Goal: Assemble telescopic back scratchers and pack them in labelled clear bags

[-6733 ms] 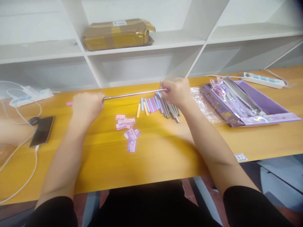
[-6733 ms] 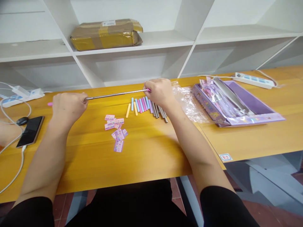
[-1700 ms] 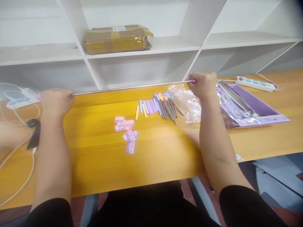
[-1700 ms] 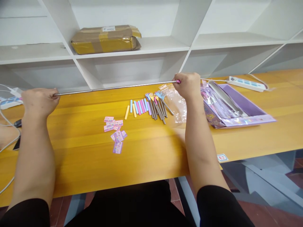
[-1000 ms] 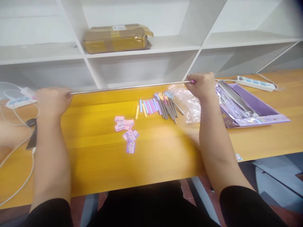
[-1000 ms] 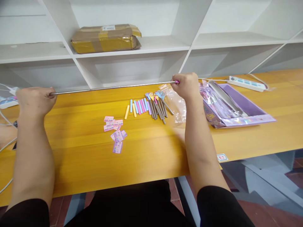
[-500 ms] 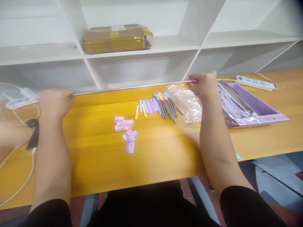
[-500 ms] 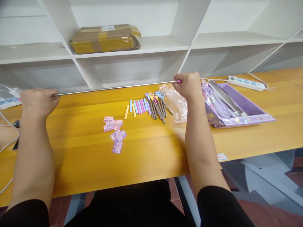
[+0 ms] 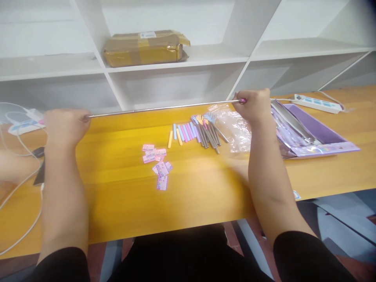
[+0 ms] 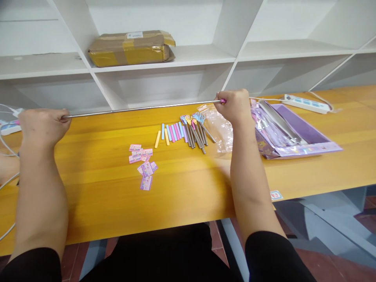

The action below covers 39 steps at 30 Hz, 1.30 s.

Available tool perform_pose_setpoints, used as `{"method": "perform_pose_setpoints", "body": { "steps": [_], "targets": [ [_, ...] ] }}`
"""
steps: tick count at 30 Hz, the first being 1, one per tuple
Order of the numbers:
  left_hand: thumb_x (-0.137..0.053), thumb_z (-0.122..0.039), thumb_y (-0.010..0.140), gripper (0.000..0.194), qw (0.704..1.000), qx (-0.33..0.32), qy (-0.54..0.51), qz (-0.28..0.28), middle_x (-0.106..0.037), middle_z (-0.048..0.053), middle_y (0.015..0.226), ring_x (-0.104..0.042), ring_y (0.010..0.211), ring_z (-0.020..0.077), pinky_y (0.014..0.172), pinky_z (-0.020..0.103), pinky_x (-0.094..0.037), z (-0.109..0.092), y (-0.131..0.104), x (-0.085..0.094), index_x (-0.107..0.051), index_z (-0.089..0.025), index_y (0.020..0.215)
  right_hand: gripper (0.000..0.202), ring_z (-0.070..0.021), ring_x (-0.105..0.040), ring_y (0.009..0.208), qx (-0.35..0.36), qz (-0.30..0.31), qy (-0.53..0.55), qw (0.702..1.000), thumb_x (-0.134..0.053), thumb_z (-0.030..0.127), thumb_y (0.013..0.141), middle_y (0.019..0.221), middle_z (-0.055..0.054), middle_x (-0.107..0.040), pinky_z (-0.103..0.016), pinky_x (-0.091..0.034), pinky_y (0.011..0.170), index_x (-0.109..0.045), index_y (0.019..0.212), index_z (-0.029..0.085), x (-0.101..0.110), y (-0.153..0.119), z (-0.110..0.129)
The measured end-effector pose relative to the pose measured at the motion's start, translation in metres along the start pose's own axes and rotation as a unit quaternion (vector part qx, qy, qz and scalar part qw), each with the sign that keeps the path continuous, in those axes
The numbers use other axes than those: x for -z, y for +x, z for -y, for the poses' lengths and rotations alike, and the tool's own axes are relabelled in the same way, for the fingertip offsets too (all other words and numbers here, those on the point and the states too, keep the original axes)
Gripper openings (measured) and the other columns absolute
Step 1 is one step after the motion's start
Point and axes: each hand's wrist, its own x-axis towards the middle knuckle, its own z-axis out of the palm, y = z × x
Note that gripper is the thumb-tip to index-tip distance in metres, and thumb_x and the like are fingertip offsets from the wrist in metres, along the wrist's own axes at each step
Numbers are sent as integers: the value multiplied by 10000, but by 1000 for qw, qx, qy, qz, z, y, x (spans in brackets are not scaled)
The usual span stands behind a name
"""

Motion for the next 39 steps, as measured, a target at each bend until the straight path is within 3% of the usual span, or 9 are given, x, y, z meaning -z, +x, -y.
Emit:
{"method": "perform_pose_setpoints", "body": {
  "steps": [13,22,27,39],
  "targets": [
    [-430,-223,912,216,998,-27,57,5,-269,-12,665,-225,637,164,641,330,-223,4,-2,0,-390,-216,700,380,-220,-377,640,5,12,-12,1000,-467,319,985,589,-54,-394,-379,-375,708,-241,683,281,0,-3,1],
    [-422,-260,904,210,997,-35,63,6,-348,-1,668,-261,651,179,657,341,-229,-2,0,-4,-503,-225,714,394,-233,-392,649,-14,36,-17,999,-509,272,947,597,-37,-344,-379,-389,715,-220,680,286,7,-4,5],
    [-412,-267,918,248,997,-32,66,5,-398,9,675,-273,665,187,670,347,-234,-4,-1,-4,-582,-225,743,402,-215,-329,633,-17,40,-27,999,-521,265,939,609,-13,-286,-367,-380,707,-219,676,289,13,-3,9],
    [-437,-260,937,251,996,-32,68,39,-432,14,690,-288,679,188,688,340,-260,-5,-5,10,-620,-223,769,331,-323,-542,747,-6,45,22,999,-495,250,920,597,-89,-389,-409,-372,728,-243,712,306,9,-7,-4]
  ]
}}
